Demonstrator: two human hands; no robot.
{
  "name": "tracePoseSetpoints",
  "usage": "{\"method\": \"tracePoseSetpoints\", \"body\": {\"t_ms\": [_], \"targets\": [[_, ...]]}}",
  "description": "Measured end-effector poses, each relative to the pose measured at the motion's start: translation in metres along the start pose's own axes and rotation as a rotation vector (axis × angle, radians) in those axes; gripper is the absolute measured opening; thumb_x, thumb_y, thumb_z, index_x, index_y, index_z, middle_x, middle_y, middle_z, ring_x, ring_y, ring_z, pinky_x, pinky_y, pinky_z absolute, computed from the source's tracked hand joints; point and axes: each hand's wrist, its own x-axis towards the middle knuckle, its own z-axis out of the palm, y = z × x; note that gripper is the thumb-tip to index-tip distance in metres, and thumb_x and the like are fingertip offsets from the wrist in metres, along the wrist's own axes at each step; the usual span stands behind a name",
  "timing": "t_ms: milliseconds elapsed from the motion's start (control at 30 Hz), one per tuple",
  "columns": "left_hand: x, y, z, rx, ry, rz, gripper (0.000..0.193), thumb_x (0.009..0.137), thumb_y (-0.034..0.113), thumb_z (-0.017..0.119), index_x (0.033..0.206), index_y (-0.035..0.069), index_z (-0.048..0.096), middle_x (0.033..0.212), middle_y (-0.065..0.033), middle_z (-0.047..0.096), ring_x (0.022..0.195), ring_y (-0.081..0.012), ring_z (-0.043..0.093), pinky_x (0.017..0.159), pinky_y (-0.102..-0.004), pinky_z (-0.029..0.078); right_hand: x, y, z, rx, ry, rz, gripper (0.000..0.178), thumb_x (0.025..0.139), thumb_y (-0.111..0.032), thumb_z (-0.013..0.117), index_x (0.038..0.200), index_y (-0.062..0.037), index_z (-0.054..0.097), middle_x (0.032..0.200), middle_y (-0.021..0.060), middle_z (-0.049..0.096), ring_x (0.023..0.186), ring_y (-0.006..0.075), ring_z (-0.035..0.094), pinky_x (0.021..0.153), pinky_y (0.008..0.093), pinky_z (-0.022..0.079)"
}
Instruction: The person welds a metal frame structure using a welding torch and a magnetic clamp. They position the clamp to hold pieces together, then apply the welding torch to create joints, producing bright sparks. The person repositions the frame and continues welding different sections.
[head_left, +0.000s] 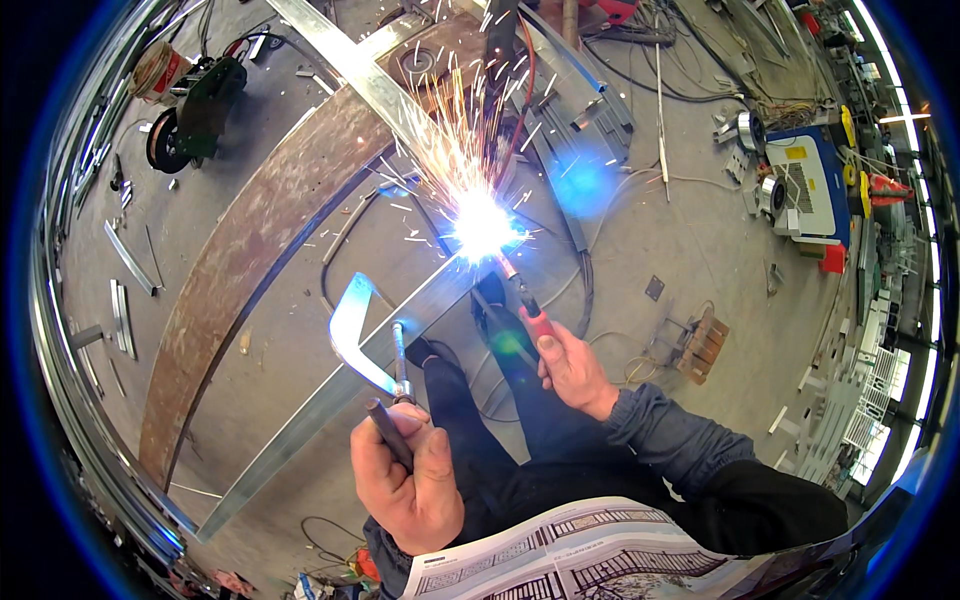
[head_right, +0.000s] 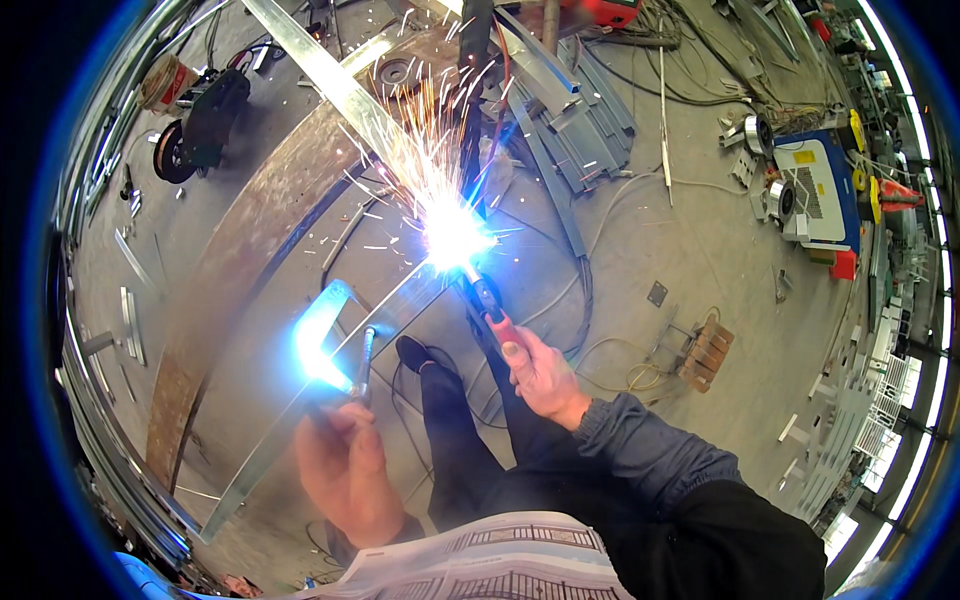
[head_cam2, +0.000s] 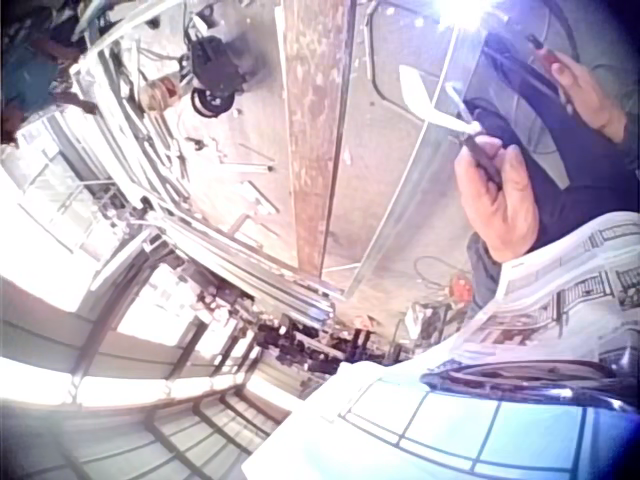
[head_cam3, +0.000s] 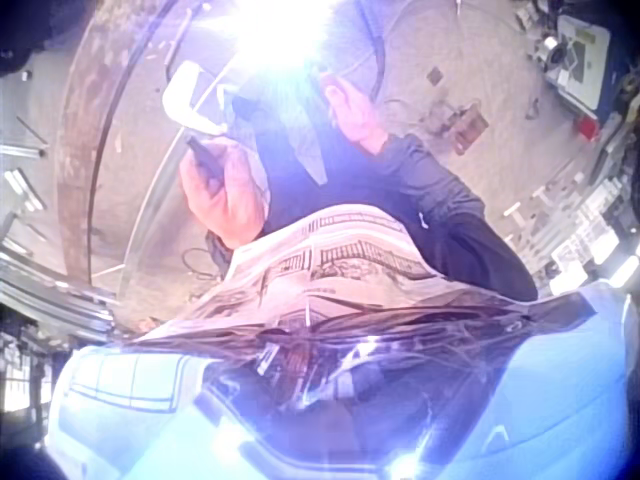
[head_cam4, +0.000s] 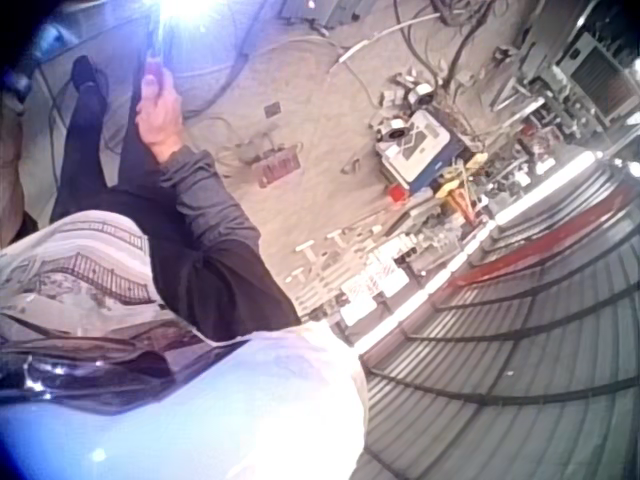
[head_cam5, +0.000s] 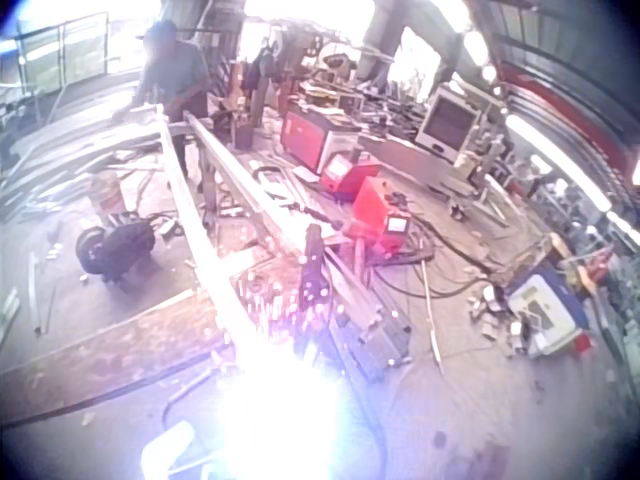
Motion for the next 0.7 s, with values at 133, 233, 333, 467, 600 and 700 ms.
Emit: {"method": "tracePoseSetpoints", "body": {"t_ms": [133,233,333,467,600,700], "targets": [[0.001,0.002,0.003,-0.016,0.014,-0.012,0.028,0.104,0.007,0.078,0.123,-0.001,0.058,0.094,-0.0024,0.062,0.073,-0.0048,0.049,0.075,-0.0229,0.043,0.000,0.000,-0.001,0.050,-0.011,0.018,0.078,0.112,-0.071,0.049,0.157,-0.0082,0.058,0.076,0.0045,0.063,0.063,0.0135,0.064,0.062,0.0316,0.053],[0.002,0.010,0.005,-0.056,-0.006,-0.063,0.027,0.105,0.007,0.076,0.123,-0.001,0.058,0.092,-0.0023,0.062,0.071,-0.0043,0.049,0.070,-0.0217,0.040,-0.005,-0.007,-0.003,0.067,-0.006,0.010,0.077,0.112,-0.070,0.050,0.157,-0.0079,0.058,0.076,0.0037,0.063,0.063,0.0131,0.063,0.062,0.0312,0.053],[0.003,0.005,0.002,-0.038,-0.032,-0.023,0.026,0.106,0.008,0.075,0.122,-0.002,0.058,0.089,-0.0012,0.060,0.068,-0.0038,0.047,0.067,-0.0212,0.037,-0.011,0.010,-0.002,0.122,0.042,0.027,0.077,0.112,-0.070,0.050,0.158,-0.0092,0.058,0.076,0.0034,0.062,0.063,0.0132,0.063,0.062,0.0312,0.053],[0.003,0.006,0.004,0.011,-0.018,-0.026,0.027,0.106,0.009,0.076,0.121,-0.003,0.057,0.082,0.0014,0.057,0.064,-0.0032,0.044,0.066,-0.0211,0.035,-0.016,0.006,-0.007,0.078,0.022,0.023,0.077,0.112,-0.071,0.049,0.159,-0.0105,0.057,0.076,0.0030,0.062,0.063,0.0134,0.063,0.063,0.0310,0.053],[0.003,0.002,0.005,-0.040,-0.005,0.006,0.029,0.105,0.011,0.077,0.121,-0.004,0.057,0.078,0.0024,0.055,0.063,-0.0026,0.043,0.064,-0.0207,0.033,-0.014,0.002,-0.007,0.089,0.009,0.037,0.077,0.112,-0.071,0.049,0.159,-0.0110,0.057,0.076,0.0038,0.062,0.063,0.0137,0.063,0.063,0.0310,0.053],[0.004,0.003,0.006,-0.044,0.001,0.008,0.030,0.105,0.011,0.077,0.121,-0.005,0.057,0.076,0.0027,0.054,0.063,-0.0022,0.043,0.062,-0.0204,0.031,-0.014,0.002,-0.006,0.100,0.011,0.035,0.076,0.112,-0.071,0.048,0.159,-0.0108,0.057,0.076,0.0044,0.062,0.063,0.0136,0.063,0.063,0.0311,0.053]]}}
